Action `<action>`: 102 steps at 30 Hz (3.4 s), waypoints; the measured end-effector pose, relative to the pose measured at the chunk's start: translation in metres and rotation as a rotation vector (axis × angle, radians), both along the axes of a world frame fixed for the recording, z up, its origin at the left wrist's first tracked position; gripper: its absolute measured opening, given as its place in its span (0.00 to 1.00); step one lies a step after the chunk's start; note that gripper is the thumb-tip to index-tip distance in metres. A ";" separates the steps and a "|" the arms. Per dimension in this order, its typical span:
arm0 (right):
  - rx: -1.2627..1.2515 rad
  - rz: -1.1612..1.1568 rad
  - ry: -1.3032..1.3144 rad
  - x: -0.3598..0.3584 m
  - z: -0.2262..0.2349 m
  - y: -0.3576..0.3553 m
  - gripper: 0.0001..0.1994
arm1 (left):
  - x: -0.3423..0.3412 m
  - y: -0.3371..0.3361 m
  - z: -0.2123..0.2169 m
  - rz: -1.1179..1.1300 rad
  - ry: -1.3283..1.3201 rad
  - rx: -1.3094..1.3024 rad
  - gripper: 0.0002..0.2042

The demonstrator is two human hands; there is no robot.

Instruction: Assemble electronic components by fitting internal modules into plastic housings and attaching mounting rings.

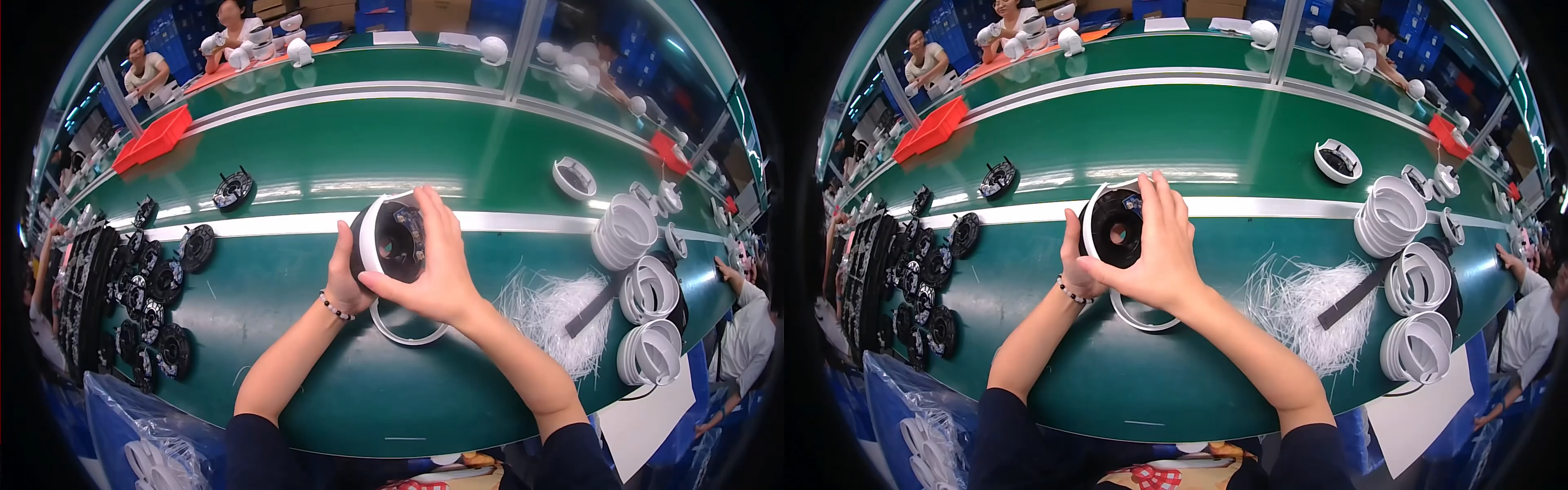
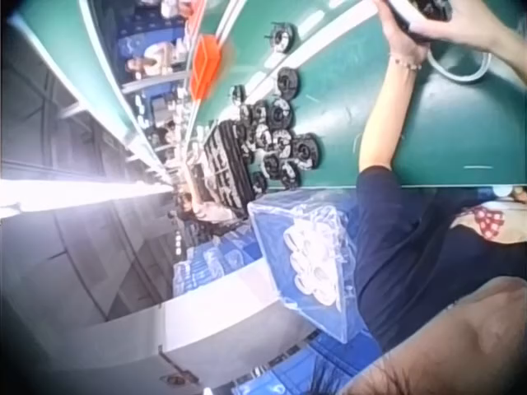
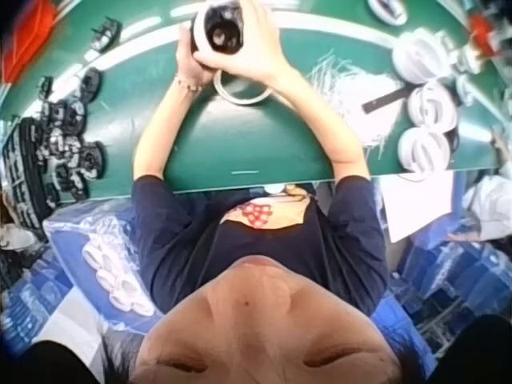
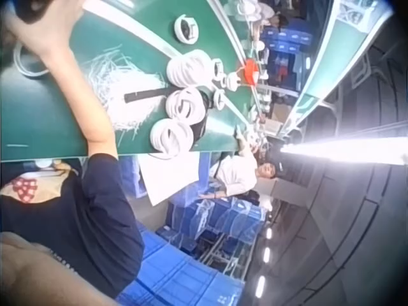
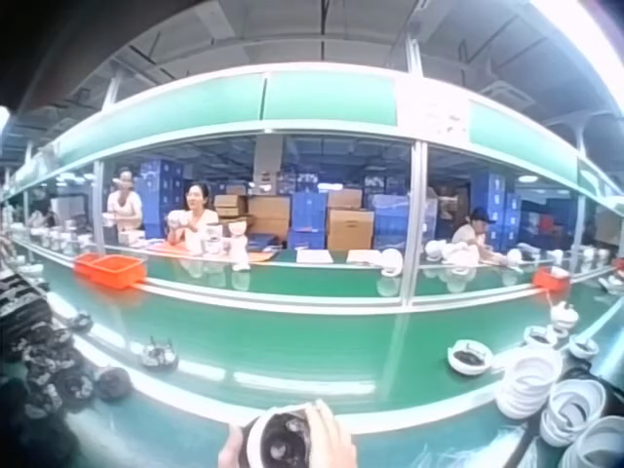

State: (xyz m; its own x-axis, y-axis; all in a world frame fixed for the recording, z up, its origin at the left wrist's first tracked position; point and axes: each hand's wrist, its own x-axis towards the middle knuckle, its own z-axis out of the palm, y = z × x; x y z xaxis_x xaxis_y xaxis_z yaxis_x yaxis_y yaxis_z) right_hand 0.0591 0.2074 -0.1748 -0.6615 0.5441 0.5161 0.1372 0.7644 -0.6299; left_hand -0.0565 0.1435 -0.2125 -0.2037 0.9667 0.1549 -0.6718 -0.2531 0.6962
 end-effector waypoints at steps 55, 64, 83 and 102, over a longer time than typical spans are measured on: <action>0.331 0.175 -0.555 0.018 -0.023 -0.020 0.55 | -0.165 0.099 -0.029 1.025 1.296 -0.675 0.18; 0.111 0.227 -0.795 0.015 -0.035 -0.008 0.61 | -0.262 0.032 -0.032 0.848 1.371 -1.312 0.19; 0.051 0.081 -0.674 0.012 -0.028 -0.007 0.59 | -0.171 0.006 -0.024 0.598 0.235 -0.439 0.11; -0.162 0.181 0.126 -0.020 0.007 0.010 0.59 | -0.019 -0.031 0.023 0.063 -0.255 0.024 0.29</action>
State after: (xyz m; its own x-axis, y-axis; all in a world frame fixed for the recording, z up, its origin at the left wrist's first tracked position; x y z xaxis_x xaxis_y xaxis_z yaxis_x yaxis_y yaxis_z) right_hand 0.0389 0.2177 -0.1682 -0.6919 0.5048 0.5161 -0.0798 0.6571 -0.7496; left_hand -0.0751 0.1124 -0.1899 -0.2985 0.9476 0.1138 -0.8074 -0.3144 0.4992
